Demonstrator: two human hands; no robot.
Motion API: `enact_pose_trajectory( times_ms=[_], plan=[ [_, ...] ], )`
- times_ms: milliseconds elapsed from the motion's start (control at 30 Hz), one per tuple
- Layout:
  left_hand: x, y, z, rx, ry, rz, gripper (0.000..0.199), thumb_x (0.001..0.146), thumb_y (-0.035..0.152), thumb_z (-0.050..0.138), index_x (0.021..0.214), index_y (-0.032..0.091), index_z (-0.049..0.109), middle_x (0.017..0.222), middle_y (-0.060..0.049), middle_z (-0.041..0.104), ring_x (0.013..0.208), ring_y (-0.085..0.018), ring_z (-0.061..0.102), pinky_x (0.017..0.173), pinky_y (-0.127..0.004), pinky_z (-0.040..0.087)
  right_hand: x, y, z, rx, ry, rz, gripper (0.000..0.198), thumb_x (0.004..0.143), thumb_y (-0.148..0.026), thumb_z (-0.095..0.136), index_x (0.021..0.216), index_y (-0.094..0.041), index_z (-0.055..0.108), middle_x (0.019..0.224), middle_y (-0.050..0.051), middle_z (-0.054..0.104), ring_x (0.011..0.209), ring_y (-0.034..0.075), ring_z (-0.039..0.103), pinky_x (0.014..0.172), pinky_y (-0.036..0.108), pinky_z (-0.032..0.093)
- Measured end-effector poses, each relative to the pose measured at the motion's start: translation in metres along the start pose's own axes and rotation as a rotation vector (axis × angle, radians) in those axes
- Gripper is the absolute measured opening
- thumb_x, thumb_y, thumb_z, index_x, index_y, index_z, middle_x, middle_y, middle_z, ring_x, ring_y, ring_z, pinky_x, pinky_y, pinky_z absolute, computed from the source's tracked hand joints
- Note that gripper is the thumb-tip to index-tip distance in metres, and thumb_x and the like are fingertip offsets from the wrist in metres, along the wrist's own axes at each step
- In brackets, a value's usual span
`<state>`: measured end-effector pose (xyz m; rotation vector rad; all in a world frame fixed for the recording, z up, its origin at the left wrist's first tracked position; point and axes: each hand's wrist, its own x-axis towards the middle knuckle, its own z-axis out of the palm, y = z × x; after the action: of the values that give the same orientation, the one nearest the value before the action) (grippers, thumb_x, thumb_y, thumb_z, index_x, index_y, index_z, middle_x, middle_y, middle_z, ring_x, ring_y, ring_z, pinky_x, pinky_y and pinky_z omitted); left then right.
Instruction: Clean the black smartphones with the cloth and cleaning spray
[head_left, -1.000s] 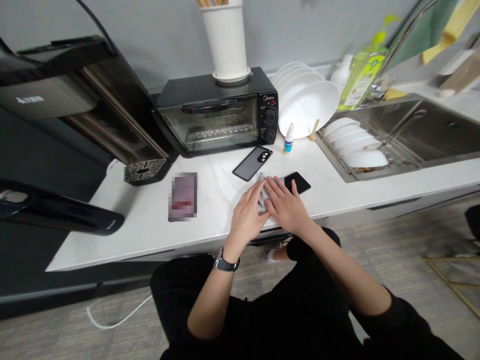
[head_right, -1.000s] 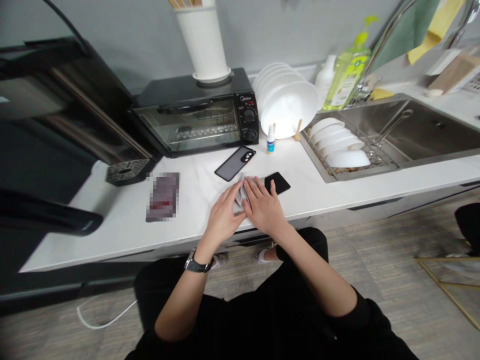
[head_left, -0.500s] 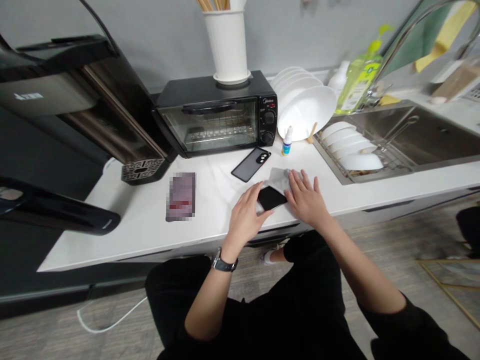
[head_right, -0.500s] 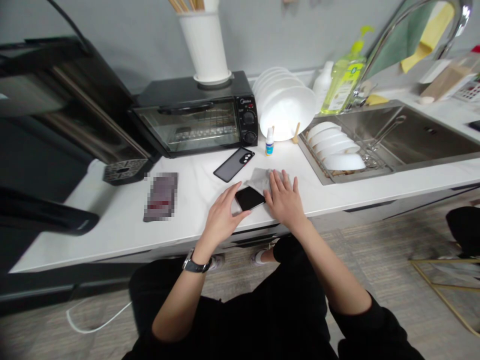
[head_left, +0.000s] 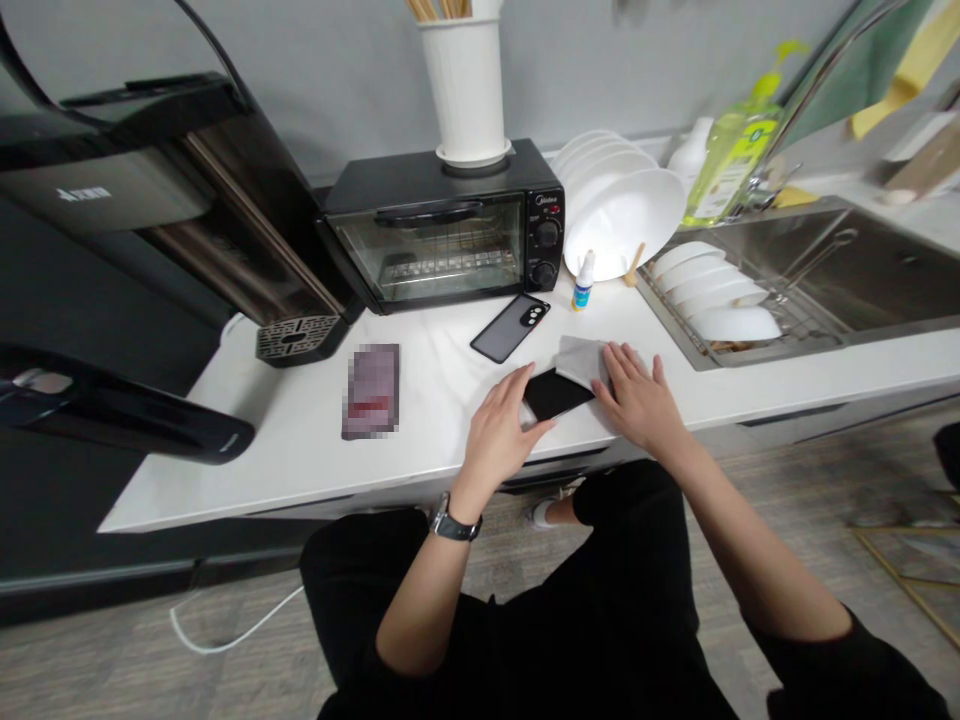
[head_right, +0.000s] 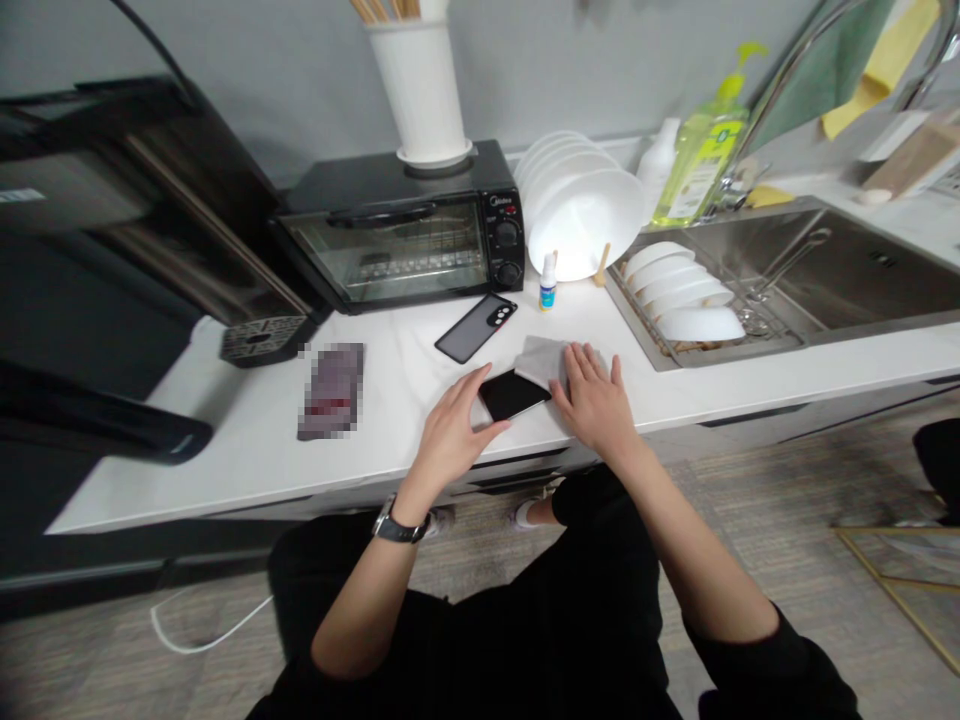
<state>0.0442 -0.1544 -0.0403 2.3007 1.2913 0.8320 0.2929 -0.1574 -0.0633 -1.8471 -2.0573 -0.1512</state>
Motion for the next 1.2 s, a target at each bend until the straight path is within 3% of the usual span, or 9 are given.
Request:
enact_pose_trajectory(
  times_ms=[133,300,500,667,833,933,1033,1200],
  plan=[
    [0.0,0.0,0.0,0.005,0.003,0.007,0.084,0.089,0.029,0.079,0.159,0.026,0.034,0.16,-0.009,0.05,0.146,-0.026,0.05,0.125,-0.043,0.04,0.002,-0.005,0.0,0.035,0.001,-0.059,0.063,0.107,-0.037,0.031,0.163,-0.007,0.032,0.169,0.02,0.033,0.158,0.034,0.03,0.126,0.063,0.027],
    [0.002,0.0,0.001,0.012,0.014,0.007,0.08,0.09,0.03,0.077,0.159,0.028,0.036,0.159,-0.008,0.051,0.146,-0.026,0.05,0.125,-0.044,0.041,0.001,-0.041,0.002,0.108,-0.085,-0.191,0.061,0.109,-0.037,0.03,0.163,-0.008,0.034,0.17,0.018,0.032,0.159,0.033,0.029,0.127,0.06,0.028],
    [0.002,0.0,0.0,-0.017,0.004,0.015,0.076,0.09,0.011,0.066,0.159,0.026,0.036,0.161,-0.008,0.049,0.148,-0.023,0.049,0.126,-0.042,0.039,-0.003,-0.072,0.0,0.217,-0.168,-0.417,0.059,0.111,-0.036,0.024,0.164,-0.012,0.031,0.17,0.012,0.034,0.16,0.023,0.028,0.131,0.049,0.027],
    [0.003,0.0,0.0,-0.006,0.007,0.007,0.079,0.09,0.028,0.077,0.158,0.026,0.036,0.16,-0.008,0.05,0.148,-0.024,0.048,0.126,-0.042,0.04,0.012,-0.038,0.005,0.183,-0.132,-0.265,0.064,0.111,-0.046,0.025,0.165,-0.013,0.03,0.17,0.013,0.034,0.158,0.027,0.033,0.128,0.051,0.031],
    [0.003,0.0,0.0,-0.014,0.007,0.01,0.082,0.089,0.028,0.078,0.159,0.029,0.035,0.161,-0.007,0.049,0.148,-0.024,0.048,0.126,-0.042,0.039,0.029,-0.008,0.012,0.097,-0.11,-0.108,0.067,0.11,-0.046,0.026,0.163,-0.006,0.032,0.168,0.019,0.036,0.157,0.033,0.033,0.126,0.057,0.031],
    [0.003,0.0,0.0,-0.025,0.01,0.006,0.081,0.09,0.028,0.078,0.159,0.029,0.035,0.161,-0.007,0.049,0.148,-0.025,0.048,0.126,-0.044,0.04,0.025,-0.017,0.012,0.074,-0.087,-0.092,0.066,0.11,-0.043,0.027,0.164,-0.006,0.03,0.168,0.02,0.035,0.158,0.034,0.032,0.126,0.061,0.027],
    [0.002,0.0,0.001,-0.031,0.013,0.004,0.08,0.09,0.027,0.076,0.159,0.029,0.035,0.161,-0.008,0.049,0.149,-0.025,0.047,0.126,-0.044,0.04,0.012,-0.043,0.01,0.104,-0.099,-0.162,0.064,0.11,-0.04,0.028,0.165,-0.008,0.03,0.169,0.018,0.033,0.159,0.032,0.029,0.128,0.057,0.027],
    [0.0,-0.003,0.002,-0.033,0.023,0.027,0.078,0.087,0.006,0.062,0.159,0.025,0.036,0.161,-0.009,0.049,0.148,-0.023,0.047,0.127,-0.043,0.038,-0.01,-0.083,0.002,0.245,-0.172,-0.314,0.058,0.111,-0.035,0.022,0.164,-0.014,0.034,0.17,0.011,0.034,0.16,0.021,0.028,0.13,0.048,0.027]
  ],
)
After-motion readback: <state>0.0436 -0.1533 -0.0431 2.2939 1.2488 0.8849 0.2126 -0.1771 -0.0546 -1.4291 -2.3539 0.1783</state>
